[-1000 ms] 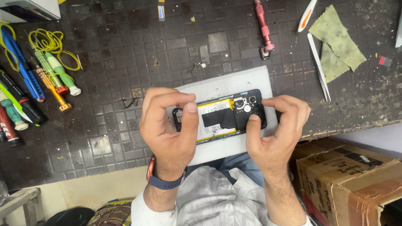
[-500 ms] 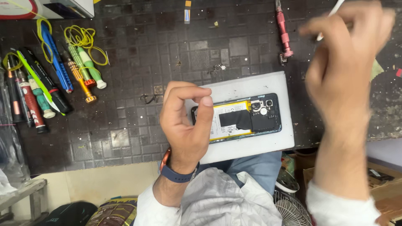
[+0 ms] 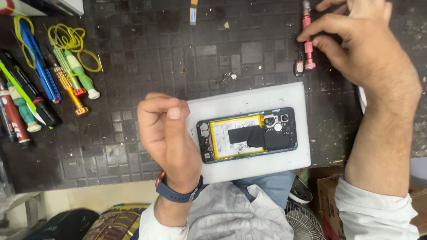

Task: The person disassembles a smartphone, removes the battery, and uses tweezers to manipulate internal components. The person then reassembles the phone by placing the back cover and securing it.

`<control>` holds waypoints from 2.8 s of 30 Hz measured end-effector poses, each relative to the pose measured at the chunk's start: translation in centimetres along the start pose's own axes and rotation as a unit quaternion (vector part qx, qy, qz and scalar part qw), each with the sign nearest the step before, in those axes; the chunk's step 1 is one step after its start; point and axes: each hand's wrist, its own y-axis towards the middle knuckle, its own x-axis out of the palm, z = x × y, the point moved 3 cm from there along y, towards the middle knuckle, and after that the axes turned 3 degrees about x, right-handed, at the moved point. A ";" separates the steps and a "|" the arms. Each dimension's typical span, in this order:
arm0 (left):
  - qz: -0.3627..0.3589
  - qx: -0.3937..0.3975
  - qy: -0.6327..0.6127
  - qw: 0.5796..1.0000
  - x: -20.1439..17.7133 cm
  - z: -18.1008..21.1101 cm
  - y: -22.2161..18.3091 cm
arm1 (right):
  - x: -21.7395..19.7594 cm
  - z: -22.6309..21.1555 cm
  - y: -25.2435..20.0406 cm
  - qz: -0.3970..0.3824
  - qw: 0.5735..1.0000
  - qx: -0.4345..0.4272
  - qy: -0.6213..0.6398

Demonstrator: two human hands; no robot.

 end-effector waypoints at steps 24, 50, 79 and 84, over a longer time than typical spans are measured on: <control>0.000 -0.009 0.007 1.000 0.0 0.1 0.0 | -0.6 -0.6 1.2 -0.100 0.979 0.117 0.130; -0.007 -0.009 0.009 1.000 -0.1 0.1 0.0 | 1.4 4.0 -1.6 0.049 0.982 0.173 -0.062; -0.005 -0.012 0.007 1.000 -0.3 0.1 -0.2 | 0.0 -4.6 0.8 0.062 0.996 -0.015 0.063; -0.003 0.003 0.024 1.000 -0.3 0.4 -0.1 | -1.1 -6.6 1.4 0.086 0.991 0.050 0.094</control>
